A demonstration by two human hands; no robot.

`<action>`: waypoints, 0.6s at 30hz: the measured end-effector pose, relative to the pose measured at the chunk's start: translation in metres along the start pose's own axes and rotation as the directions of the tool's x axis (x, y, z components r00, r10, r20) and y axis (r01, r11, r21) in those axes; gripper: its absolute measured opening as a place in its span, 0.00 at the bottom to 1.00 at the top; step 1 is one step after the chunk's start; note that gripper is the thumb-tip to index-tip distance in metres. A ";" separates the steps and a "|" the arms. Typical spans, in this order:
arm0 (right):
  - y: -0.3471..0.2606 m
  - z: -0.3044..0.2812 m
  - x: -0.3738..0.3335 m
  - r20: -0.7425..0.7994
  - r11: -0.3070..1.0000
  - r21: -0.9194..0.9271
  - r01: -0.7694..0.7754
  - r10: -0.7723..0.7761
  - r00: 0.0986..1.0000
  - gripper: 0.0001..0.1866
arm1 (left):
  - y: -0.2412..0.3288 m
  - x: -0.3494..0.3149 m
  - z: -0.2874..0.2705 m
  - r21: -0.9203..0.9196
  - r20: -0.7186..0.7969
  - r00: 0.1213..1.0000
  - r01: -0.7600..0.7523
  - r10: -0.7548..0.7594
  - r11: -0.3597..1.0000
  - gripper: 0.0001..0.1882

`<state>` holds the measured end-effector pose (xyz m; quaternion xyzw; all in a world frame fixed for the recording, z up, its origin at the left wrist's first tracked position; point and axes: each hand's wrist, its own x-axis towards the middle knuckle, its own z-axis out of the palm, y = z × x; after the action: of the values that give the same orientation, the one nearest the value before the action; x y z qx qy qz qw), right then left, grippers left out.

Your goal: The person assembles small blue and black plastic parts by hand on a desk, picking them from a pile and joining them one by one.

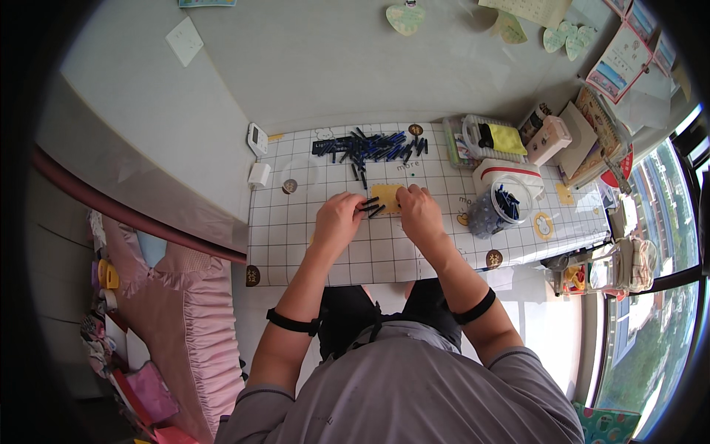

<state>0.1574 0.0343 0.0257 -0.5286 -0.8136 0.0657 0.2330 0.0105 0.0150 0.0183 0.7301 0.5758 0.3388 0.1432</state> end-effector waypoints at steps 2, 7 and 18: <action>0.003 0.000 0.000 0.011 1.000 -0.015 0.004 -0.004 1.000 0.07 | 0.002 0.004 0.002 0.027 0.011 1.000 0.004 -0.004 1.000 0.11; 0.009 0.003 0.000 -0.038 0.995 0.071 0.069 -0.066 0.997 0.05 | 0.001 0.009 0.004 0.107 -0.011 0.999 -0.032 0.033 0.994 0.09; -0.004 0.020 0.004 -0.152 0.877 0.286 0.387 -0.357 0.922 0.06 | -0.005 0.016 -0.008 0.158 0.073 0.997 -0.036 0.025 0.987 0.06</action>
<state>0.1436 0.0392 0.0112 -0.3216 -0.8674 0.1215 0.3597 0.0028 0.0299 0.0265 0.7595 0.5844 0.2679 0.0993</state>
